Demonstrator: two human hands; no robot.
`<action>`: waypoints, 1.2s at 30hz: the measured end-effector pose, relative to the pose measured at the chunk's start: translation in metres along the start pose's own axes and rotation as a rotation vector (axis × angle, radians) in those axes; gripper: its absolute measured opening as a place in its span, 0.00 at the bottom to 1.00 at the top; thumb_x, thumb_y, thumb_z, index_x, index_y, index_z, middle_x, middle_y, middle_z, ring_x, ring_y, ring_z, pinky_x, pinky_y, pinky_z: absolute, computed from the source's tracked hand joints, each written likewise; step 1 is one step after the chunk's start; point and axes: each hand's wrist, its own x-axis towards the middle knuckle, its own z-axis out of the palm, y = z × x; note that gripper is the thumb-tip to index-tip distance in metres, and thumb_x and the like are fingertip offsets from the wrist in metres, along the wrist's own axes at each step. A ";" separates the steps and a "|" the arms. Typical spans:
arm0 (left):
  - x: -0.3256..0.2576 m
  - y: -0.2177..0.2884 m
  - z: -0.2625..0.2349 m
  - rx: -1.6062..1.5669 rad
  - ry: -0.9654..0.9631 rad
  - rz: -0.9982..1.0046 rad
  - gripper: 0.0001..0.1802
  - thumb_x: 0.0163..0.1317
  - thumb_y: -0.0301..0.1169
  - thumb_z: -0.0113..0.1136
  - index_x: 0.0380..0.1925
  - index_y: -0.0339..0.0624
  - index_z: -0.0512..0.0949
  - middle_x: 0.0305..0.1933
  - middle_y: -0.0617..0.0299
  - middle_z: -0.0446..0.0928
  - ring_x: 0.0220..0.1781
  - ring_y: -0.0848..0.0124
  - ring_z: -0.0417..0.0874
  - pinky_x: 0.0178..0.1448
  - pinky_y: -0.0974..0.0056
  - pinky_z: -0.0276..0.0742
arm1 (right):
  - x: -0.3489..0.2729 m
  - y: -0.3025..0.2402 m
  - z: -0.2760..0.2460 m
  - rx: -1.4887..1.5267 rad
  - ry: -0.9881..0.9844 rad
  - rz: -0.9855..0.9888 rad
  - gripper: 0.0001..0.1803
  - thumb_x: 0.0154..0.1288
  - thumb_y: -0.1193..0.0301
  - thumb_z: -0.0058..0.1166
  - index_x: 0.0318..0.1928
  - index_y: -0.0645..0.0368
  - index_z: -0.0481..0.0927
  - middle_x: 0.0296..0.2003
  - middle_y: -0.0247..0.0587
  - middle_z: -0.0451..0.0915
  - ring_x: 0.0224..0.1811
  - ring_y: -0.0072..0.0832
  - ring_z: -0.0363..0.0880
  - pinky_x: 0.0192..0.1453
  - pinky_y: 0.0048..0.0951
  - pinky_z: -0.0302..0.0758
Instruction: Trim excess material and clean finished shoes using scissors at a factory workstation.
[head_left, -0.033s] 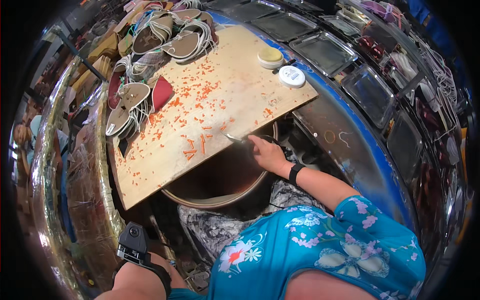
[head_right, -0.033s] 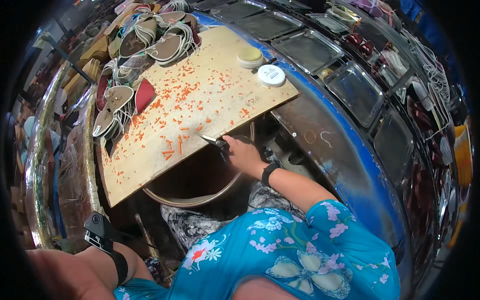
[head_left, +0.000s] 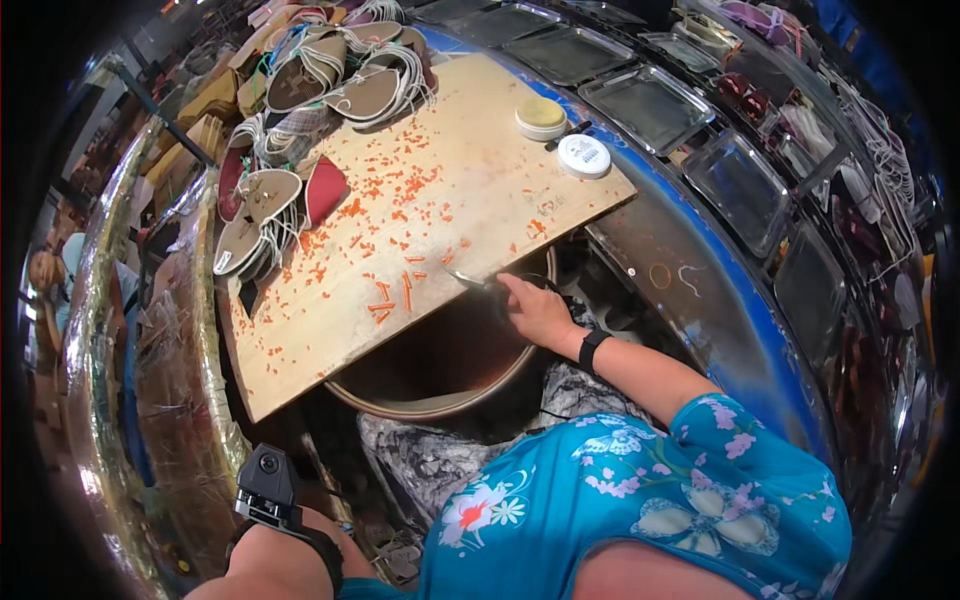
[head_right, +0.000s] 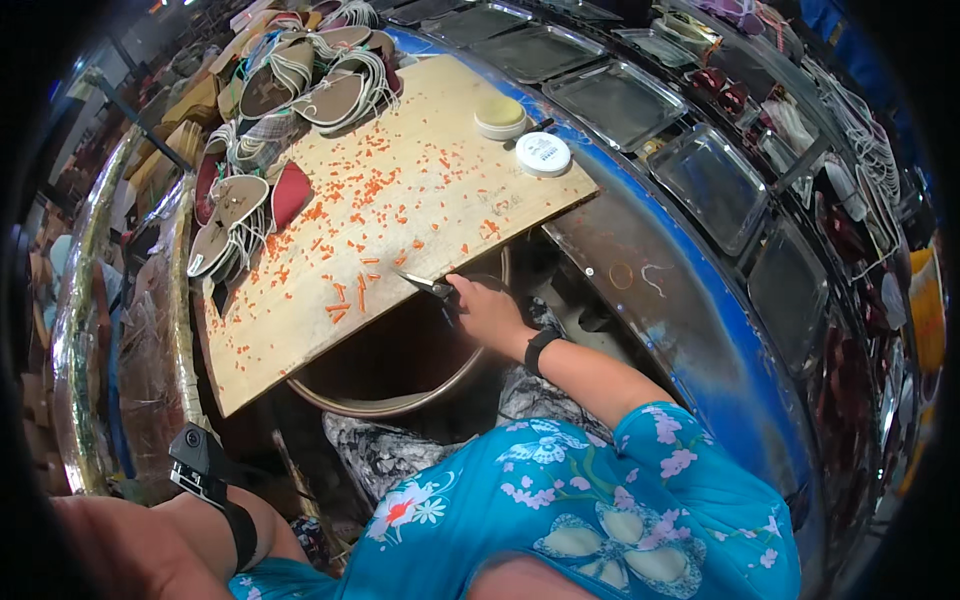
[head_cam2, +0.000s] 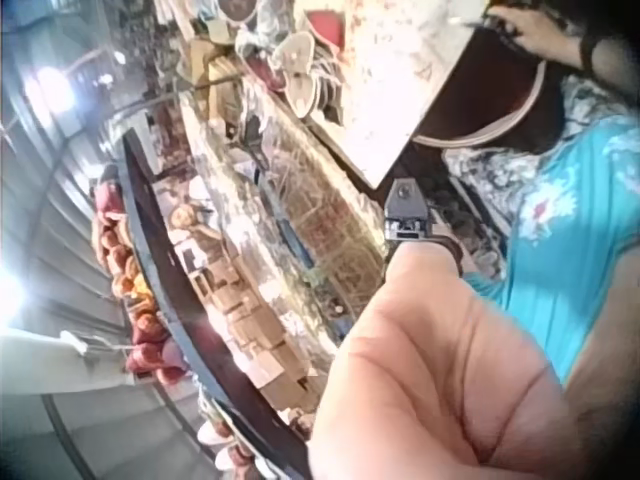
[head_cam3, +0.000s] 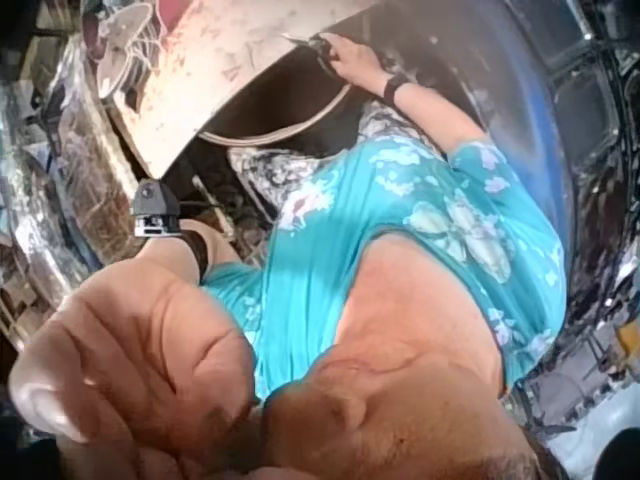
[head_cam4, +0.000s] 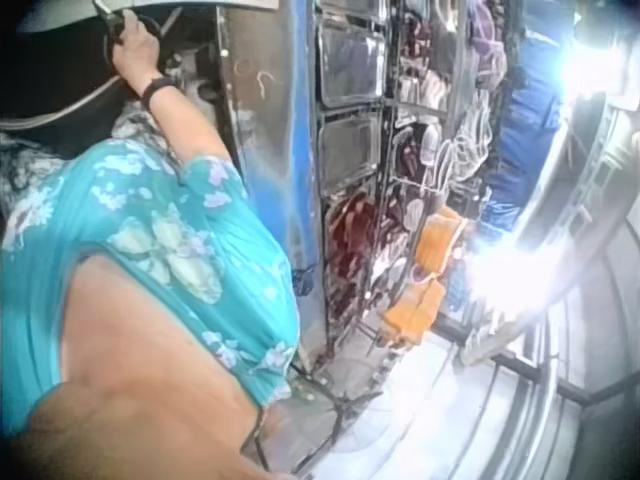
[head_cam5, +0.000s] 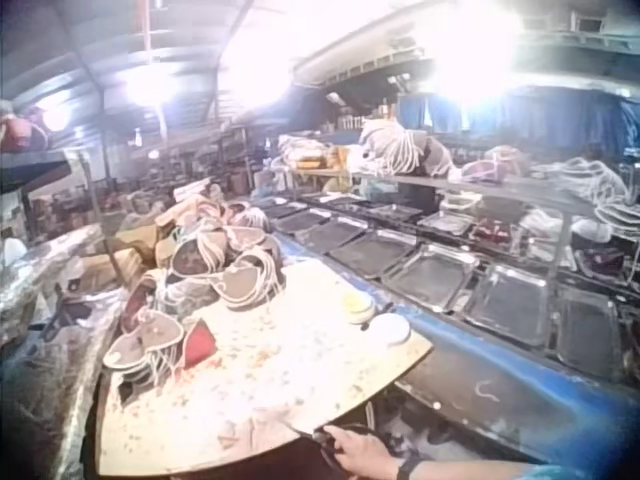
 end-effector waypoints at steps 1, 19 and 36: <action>0.001 0.000 -0.001 0.023 -0.009 0.013 0.08 0.55 0.29 0.53 0.36 0.43 0.75 0.38 0.57 0.76 0.44 0.64 0.80 0.39 0.64 0.75 | 0.001 -0.001 0.001 0.001 0.010 -0.004 0.29 0.49 0.76 0.54 0.56 0.49 0.67 0.32 0.37 0.78 0.34 0.39 0.79 0.35 0.39 0.76; -0.072 -0.315 -0.030 0.232 -0.714 -0.619 0.20 0.57 0.34 0.61 0.47 0.36 0.75 0.45 0.49 0.78 0.43 0.59 0.80 0.48 0.60 0.76 | 0.007 -0.001 -0.005 -0.008 -0.149 -0.006 0.32 0.49 0.75 0.57 0.57 0.50 0.65 0.33 0.39 0.77 0.34 0.41 0.78 0.36 0.40 0.76; -0.018 -0.532 0.020 0.811 0.047 -0.766 0.37 0.54 0.34 0.63 0.62 0.39 0.58 0.65 0.41 0.55 0.66 0.46 0.59 0.67 0.50 0.58 | 0.233 0.035 -0.055 -0.166 -0.236 0.145 0.30 0.53 0.72 0.57 0.58 0.56 0.66 0.40 0.49 0.78 0.43 0.44 0.77 0.46 0.39 0.73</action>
